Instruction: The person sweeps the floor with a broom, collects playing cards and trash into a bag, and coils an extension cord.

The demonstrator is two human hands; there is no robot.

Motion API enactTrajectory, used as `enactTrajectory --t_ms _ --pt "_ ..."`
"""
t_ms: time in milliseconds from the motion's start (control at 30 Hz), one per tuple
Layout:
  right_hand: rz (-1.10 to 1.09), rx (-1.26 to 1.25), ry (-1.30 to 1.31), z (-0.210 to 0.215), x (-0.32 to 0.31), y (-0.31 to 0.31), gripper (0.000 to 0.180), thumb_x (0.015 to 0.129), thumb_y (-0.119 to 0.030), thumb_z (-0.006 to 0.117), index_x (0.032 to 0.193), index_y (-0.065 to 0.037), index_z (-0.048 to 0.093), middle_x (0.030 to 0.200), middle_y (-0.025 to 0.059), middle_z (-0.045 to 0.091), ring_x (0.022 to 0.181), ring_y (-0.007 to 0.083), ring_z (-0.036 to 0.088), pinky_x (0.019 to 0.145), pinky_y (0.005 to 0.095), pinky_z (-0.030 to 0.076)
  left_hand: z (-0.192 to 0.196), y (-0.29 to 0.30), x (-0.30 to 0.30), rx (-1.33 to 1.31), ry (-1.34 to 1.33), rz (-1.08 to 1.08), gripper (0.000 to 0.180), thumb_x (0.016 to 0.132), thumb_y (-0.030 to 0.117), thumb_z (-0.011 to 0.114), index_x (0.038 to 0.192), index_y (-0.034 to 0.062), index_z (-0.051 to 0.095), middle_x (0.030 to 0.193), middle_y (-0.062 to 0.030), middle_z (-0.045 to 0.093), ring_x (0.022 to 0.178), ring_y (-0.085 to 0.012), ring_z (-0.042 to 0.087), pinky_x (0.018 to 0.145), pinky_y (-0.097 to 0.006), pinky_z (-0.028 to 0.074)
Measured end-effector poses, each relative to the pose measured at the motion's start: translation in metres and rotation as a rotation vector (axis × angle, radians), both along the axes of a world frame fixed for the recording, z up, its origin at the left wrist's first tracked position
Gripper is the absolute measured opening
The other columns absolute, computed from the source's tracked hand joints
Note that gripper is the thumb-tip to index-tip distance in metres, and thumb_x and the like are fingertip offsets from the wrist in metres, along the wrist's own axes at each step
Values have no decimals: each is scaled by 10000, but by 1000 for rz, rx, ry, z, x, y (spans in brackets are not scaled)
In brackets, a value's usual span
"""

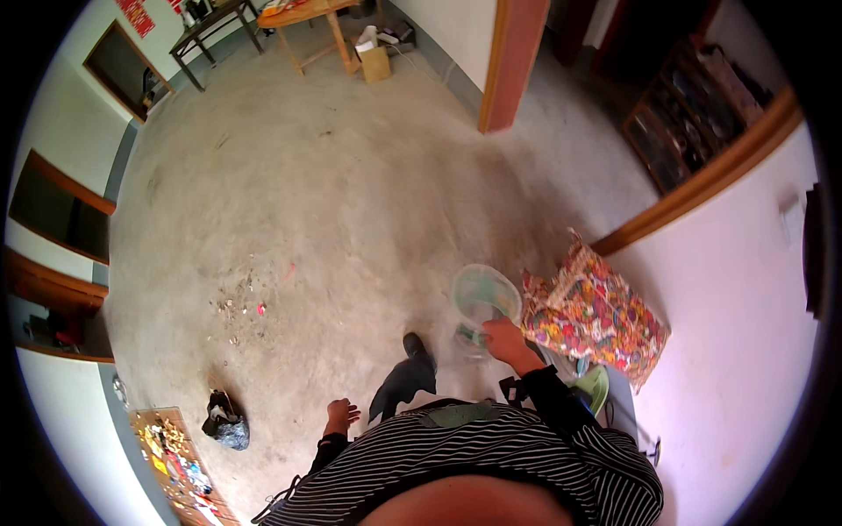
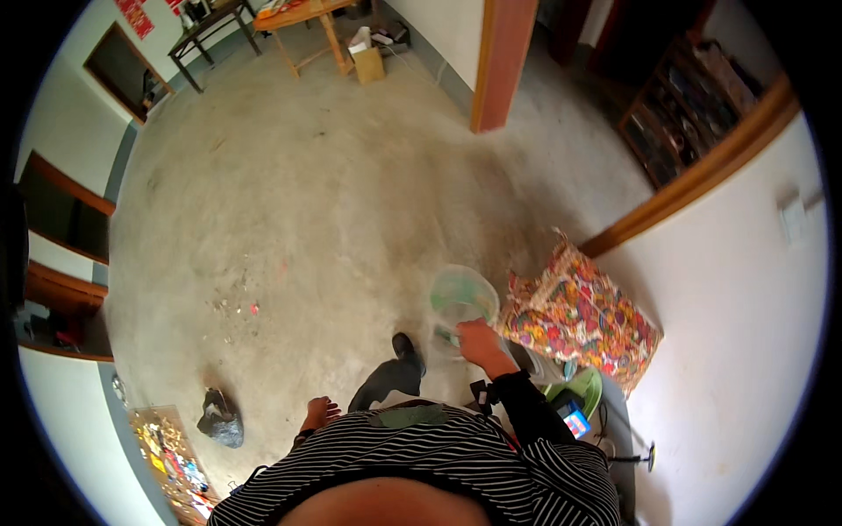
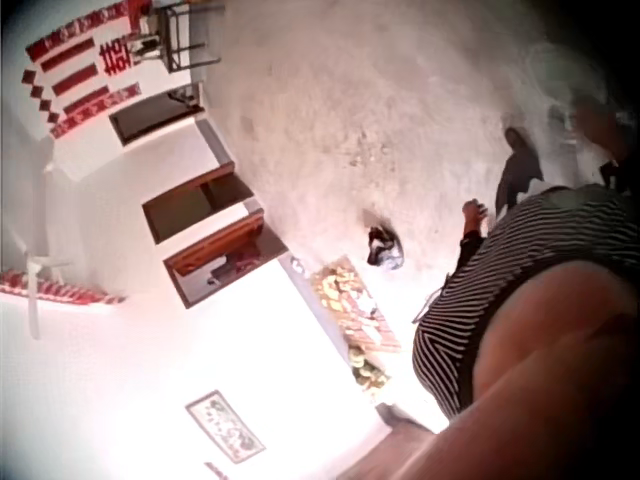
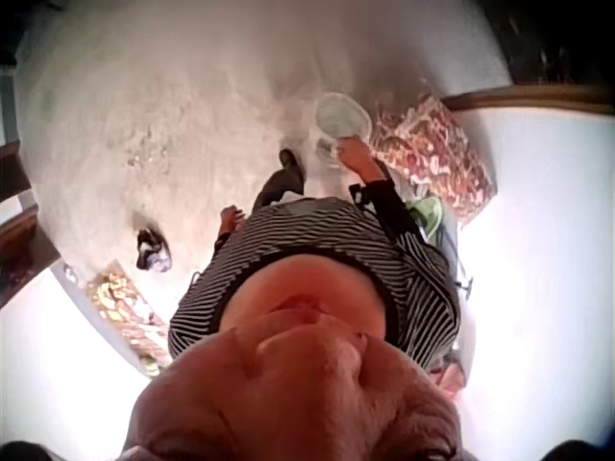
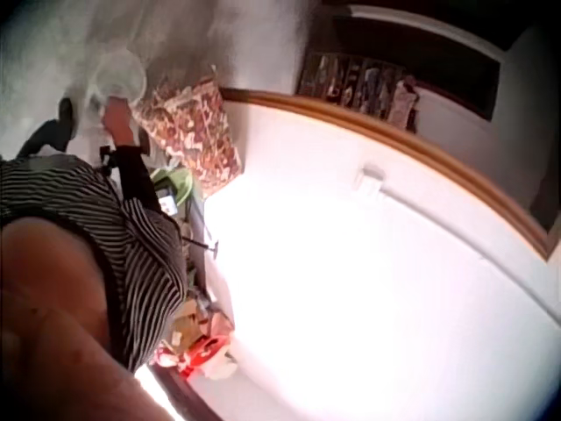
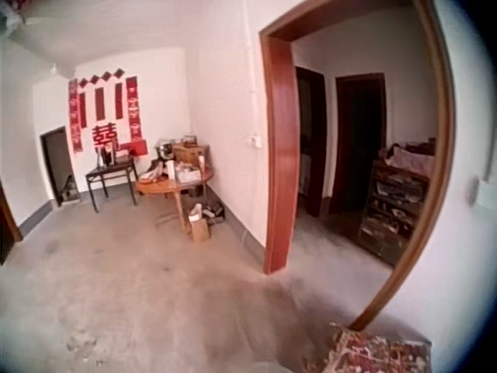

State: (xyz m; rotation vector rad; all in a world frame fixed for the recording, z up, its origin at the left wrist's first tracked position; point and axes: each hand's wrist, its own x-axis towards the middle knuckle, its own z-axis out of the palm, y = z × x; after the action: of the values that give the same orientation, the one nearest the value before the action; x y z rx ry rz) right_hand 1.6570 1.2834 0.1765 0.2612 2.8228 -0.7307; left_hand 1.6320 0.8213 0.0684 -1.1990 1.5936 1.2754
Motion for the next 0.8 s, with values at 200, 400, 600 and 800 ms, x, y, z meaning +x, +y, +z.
enactTrajectory --t_ms 200,400,600,800 --pt "-124 53 152 26 -119 36 315 702 -166 597 996 -54 583 927 172 593 905 367 522 765 430 441 -4 18 -165 62 212 82 219 812 119 453 996 0 446 805 -144 575 630 -284 600 511 -387 497" --pt "-349 -6 260 -20 -217 101 354 704 -195 624 996 -1 571 951 211 579 923 379 525 790 422 431 11 106 -324 157 402 -92 196 800 127 475 952 5 492 718 -113 581 538 -212 582 455 -310 469" --pt "-471 -136 138 -53 -351 159 347 727 -186 603 994 30 555 962 221 574 904 396 523 767 438 423 -1 146 -433 216 404 -218 224 802 156 501 962 -1 511 788 -143 610 602 -221 610 477 -314 481" --pt "-397 -121 77 -83 -544 189 279 723 -171 611 929 15 582 889 204 596 822 370 554 694 420 434 6 100 -539 40 187 -140 206 794 85 455 975 -11 451 737 -143 573 564 -268 592 435 -355 464"
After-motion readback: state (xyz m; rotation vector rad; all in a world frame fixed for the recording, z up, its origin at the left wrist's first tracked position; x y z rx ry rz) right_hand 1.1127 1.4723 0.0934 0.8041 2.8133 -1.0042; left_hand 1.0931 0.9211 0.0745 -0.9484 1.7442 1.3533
